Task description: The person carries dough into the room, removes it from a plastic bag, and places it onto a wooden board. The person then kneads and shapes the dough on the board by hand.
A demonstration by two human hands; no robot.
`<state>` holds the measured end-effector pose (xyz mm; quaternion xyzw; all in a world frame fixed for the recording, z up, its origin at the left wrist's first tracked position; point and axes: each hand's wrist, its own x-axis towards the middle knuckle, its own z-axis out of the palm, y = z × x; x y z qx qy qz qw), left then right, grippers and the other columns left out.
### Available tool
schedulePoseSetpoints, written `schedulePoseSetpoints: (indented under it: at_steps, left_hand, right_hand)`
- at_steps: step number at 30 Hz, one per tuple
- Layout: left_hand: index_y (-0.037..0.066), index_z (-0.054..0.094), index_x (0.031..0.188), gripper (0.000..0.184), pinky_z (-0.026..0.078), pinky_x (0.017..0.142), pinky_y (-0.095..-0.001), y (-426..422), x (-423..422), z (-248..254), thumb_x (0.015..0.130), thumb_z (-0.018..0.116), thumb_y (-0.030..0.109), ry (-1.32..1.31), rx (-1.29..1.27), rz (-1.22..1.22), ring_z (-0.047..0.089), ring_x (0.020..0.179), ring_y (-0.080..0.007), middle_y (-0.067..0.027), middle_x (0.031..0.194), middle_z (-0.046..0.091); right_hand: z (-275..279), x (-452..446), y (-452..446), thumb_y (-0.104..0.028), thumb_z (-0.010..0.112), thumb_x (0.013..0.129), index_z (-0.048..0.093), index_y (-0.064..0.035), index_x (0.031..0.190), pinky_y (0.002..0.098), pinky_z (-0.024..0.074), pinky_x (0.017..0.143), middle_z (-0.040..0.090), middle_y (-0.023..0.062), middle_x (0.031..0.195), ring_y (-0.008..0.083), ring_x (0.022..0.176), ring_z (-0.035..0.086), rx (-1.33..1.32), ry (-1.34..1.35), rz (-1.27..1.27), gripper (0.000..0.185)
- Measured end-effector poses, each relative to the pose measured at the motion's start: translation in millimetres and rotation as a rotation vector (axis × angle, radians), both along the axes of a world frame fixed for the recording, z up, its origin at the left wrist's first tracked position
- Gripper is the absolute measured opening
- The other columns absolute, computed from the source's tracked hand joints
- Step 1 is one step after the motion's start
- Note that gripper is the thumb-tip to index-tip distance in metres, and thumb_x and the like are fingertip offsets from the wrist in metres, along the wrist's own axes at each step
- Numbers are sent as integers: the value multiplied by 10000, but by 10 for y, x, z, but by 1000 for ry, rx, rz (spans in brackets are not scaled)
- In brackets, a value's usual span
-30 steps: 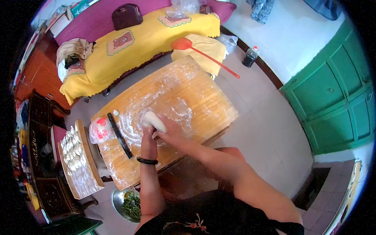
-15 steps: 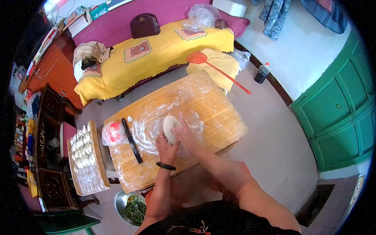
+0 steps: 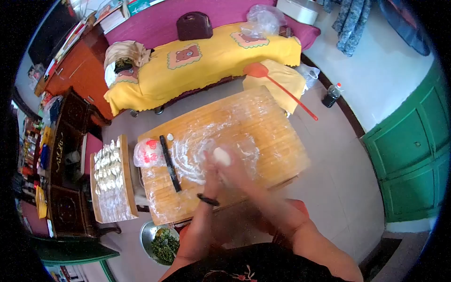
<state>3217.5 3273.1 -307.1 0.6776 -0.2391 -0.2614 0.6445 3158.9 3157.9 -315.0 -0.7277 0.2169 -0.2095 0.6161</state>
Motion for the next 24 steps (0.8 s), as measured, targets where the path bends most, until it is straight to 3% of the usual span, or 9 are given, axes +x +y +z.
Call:
schedulePoseSetpoints:
  at_steps: [3, 7, 10, 13, 15, 17, 20, 22, 24]
  left_hand:
    - [-21, 161, 1422, 825, 249, 1080, -412, -194, -228, -62, 846, 571, 403, -522, 182, 27, 330, 1278, -381, -248, 1427, 260]
    - [-46, 297, 1379, 758, 332, 1024, -403, -253, -310, -7, 828, 644, 341, -469, 159, 283, 403, 1239, -353, -262, 1372, 365]
    - [-44, 316, 1371, 715, 405, 953, -378, -222, -202, 87, 841, 652, 298, -176, -176, 296, 481, 1171, -299, -231, 1305, 459]
    - [-59, 376, 1337, 524, 387, 980, -348, -154, 1, 0, 884, 526, 158, -139, -123, 386, 485, 1176, -267, -178, 1325, 459]
    - [4, 286, 1386, 597, 396, 974, -343, -123, 73, 24, 949, 463, 369, 100, -262, 408, 486, 1163, -245, -150, 1295, 460]
    - [48, 150, 1450, 635, 358, 1032, -365, -83, 160, 130, 983, 332, 437, 680, -557, 279, 432, 1228, -252, -135, 1414, 342]
    - [86, 73, 1462, 661, 382, 997, -331, -98, 101, 165, 981, 243, 507, 560, -332, 140, 454, 1168, -203, -74, 1329, 402]
    - [23, 404, 1318, 643, 484, 783, -302, -170, 57, -33, 982, 176, 522, 337, -221, 123, 574, 974, -175, -96, 1100, 586]
    - [0, 150, 1438, 605, 447, 876, -363, -238, 5, -518, 989, 275, 385, -48, -95, 54, 526, 1113, -292, -208, 1287, 493]
  right_hand:
    - [214, 90, -118, -279, 573, 898, 346, -58, 1387, 325, 428, 923, 515, 136, 1225, 220, 1082, 528, 302, -112, -89, 582]
    - [39, 73, -114, -274, 435, 963, 275, -57, 1420, 326, 407, 952, 474, 111, 1263, 207, 1106, 499, 666, -290, -86, 530]
    - [-61, 10, 48, -294, 419, 963, 126, -41, 1437, 355, 395, 967, 457, 148, 1285, 259, 1126, 495, 365, -274, 33, 612]
    - [-62, -62, 295, -323, 433, 950, 5, -18, 1446, 385, 370, 992, 425, 196, 1317, 315, 1166, 470, 61, -212, 138, 723]
    - [88, -110, 448, -353, 483, 923, -37, 7, 1443, 408, 335, 1023, 384, 242, 1350, 358, 1222, 426, -179, -121, 177, 819]
    - [117, -105, 525, -366, 496, 917, -18, 13, 1449, 402, 269, 1070, 276, 262, 1437, 339, 1319, 327, -78, -94, 169, 832]
    - [146, 35, 390, -233, 715, 790, 436, -12, 1254, 349, 461, 882, 564, 144, 1138, 225, 1040, 550, 108, 92, -99, 585]
    - [252, 13, 308, -212, 718, 783, 491, -5, 1207, 312, 483, 824, 574, 120, 1106, 187, 988, 565, 414, 25, -96, 524]
    - [44, 91, 117, -192, 680, 818, 473, -12, 1248, 299, 489, 803, 572, 120, 1095, 171, 968, 565, 218, -5, -153, 510]
